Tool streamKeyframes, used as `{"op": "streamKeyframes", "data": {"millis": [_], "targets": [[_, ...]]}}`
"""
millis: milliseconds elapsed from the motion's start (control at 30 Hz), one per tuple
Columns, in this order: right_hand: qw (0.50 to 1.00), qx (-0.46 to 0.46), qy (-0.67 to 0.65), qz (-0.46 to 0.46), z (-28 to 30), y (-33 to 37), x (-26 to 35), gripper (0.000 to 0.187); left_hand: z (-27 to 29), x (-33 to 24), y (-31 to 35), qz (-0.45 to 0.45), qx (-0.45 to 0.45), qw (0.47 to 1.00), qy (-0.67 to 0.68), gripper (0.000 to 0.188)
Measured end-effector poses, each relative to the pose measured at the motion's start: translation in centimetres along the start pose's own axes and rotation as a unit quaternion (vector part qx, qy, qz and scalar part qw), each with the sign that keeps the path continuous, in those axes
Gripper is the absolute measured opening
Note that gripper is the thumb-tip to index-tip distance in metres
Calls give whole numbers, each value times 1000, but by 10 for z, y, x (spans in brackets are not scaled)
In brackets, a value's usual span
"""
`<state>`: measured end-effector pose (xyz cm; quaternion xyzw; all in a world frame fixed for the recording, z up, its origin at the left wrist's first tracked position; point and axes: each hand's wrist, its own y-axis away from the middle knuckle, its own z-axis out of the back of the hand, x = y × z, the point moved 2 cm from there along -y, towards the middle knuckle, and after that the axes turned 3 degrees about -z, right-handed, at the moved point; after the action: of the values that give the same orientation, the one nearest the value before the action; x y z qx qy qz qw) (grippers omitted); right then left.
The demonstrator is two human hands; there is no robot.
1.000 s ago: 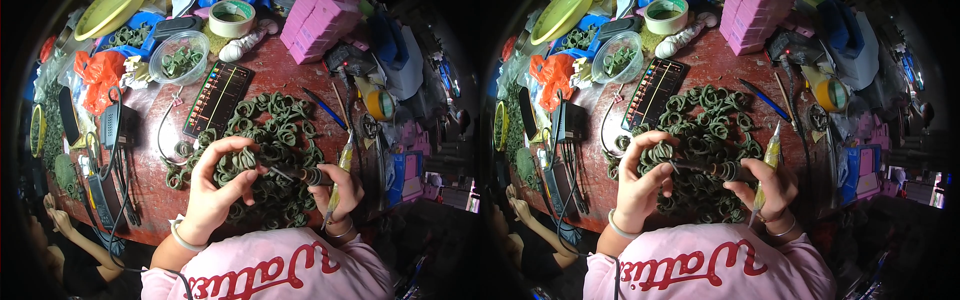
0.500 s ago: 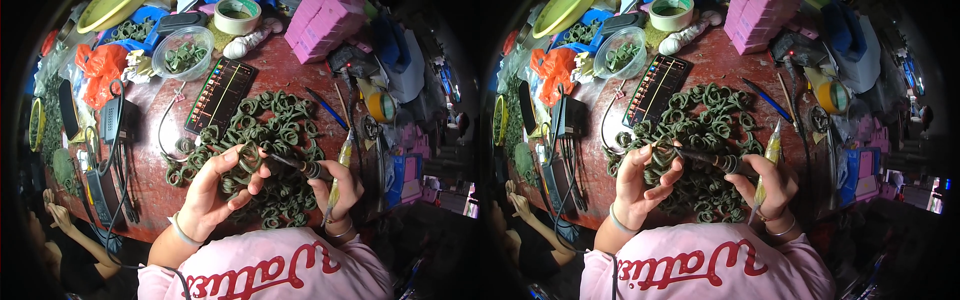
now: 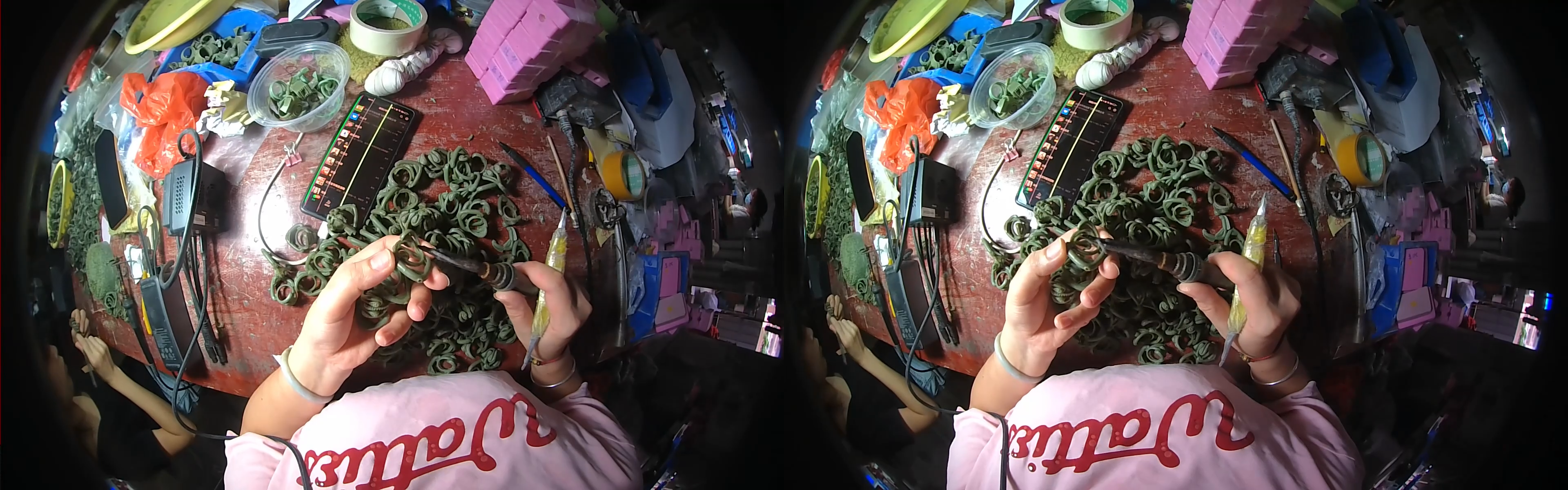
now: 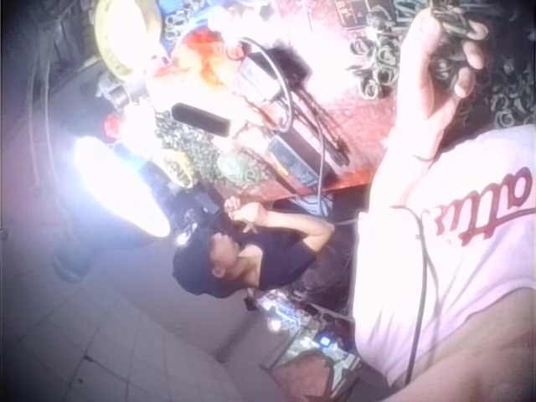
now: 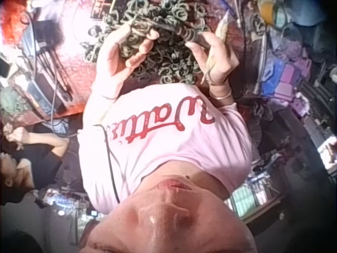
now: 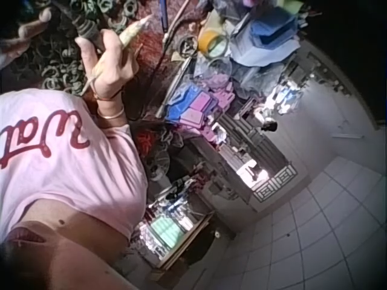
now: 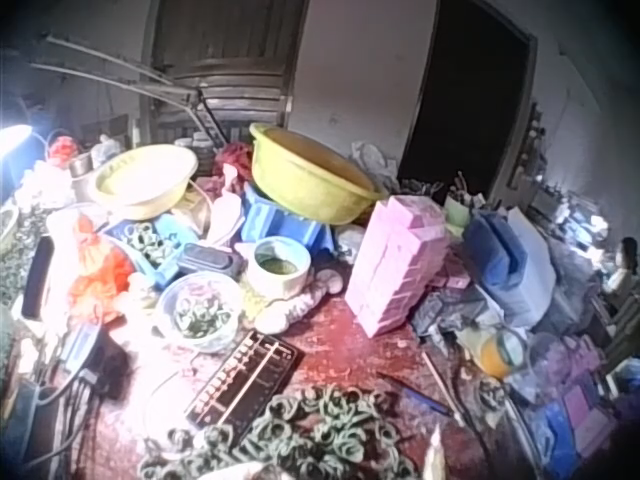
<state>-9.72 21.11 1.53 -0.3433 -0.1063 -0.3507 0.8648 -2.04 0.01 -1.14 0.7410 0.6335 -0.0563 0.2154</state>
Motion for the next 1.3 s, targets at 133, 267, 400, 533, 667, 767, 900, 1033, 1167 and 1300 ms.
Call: {"op": "streamKeyframes", "data": {"millis": [133, 267, 400, 533, 667, 767, 900, 1033, 1167, 1300], "targets": [[1000, -1, -26, -12, 0, 1, -1, 39, 0, -1, 0, -9, 9, 1000, -15, 38], [998, -12, -52, -31, 4, 5, -2, 40, -2, -1, -1, -28, -29, 999, -24, 38], [999, 10, -38, -16, 4, 3, 0, 39, -3, -1, -2, -25, -57, 998, -21, 38], [999, 18, -28, -17, 3, 2, 0, 38, 1, -2, -1, -20, -37, 999, -14, 37], [999, 22, -22, -28, 1, 2, 1, 41, 1, -2, -2, -19, -41, 999, -15, 38], [999, 18, -18, -20, 1, 3, 1, 40, 1, -2, -2, -18, -42, 999, -13, 38], [998, -2, -52, -47, 2, 2, 1, 39, 1, -1, -1, -16, -22, 999, -18, 37], [999, -2, -27, -20, 1, 1, -2, 38, 0, -1, -1, -11, -2, 1000, -17, 36], [1000, 5, -9, -5, 1, -1, 0, 38, 0, -1, -1, -10, -1, 1000, -16, 34], [1000, 9, 3, -5, 0, 0, 1, 38, -1, -1, 0, -14, -2, 1000, -23, 33]]}}
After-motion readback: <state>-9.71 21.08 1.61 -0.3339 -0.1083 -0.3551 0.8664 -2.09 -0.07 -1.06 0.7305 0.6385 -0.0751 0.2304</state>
